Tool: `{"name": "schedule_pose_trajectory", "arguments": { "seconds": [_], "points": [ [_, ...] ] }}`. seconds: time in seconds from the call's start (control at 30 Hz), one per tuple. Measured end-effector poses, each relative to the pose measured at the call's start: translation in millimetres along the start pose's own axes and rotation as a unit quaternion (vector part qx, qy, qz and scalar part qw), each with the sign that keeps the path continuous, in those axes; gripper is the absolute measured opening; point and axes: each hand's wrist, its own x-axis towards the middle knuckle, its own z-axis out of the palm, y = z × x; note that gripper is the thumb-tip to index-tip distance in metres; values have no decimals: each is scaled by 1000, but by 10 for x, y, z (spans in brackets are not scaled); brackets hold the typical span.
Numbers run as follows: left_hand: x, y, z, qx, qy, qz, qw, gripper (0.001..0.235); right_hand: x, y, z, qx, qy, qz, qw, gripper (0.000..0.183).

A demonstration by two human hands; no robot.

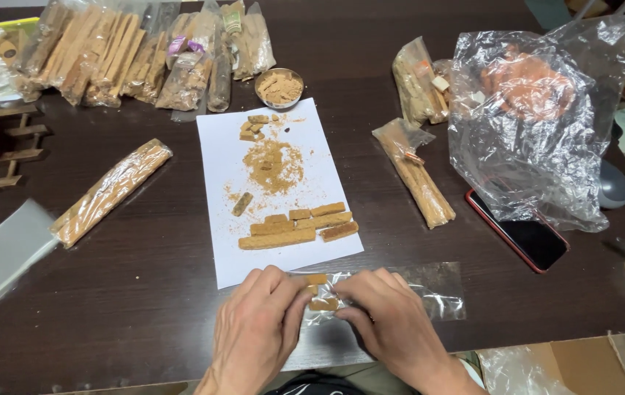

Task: Picking up small rectangular wood pieces and inserting them into clear plastic bags.

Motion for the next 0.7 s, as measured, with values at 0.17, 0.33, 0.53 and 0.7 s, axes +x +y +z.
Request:
{"name": "schedule_pose_trajectory", "arguments": {
  "seconds": [0.17, 0.33, 0.53, 0.7],
  "points": [
    [-24, -27, 25, -16, 33, 62, 997, 16, 27, -9, -31, 26, 0, 5, 1000, 23],
    [-49, -65, 52, -34, 7, 102, 994, 17, 41, -42, -66, 32, -10, -14, 999, 17],
    [-74, -114, 30, -51, 9, 88, 995, 22, 37, -24, -52, 16, -19, -22, 999, 21],
    [-72, -146, -5, -75, -9, 69, 995, 30, 72, -42, -89, 8, -27, -35, 999, 23]
  ]
}}
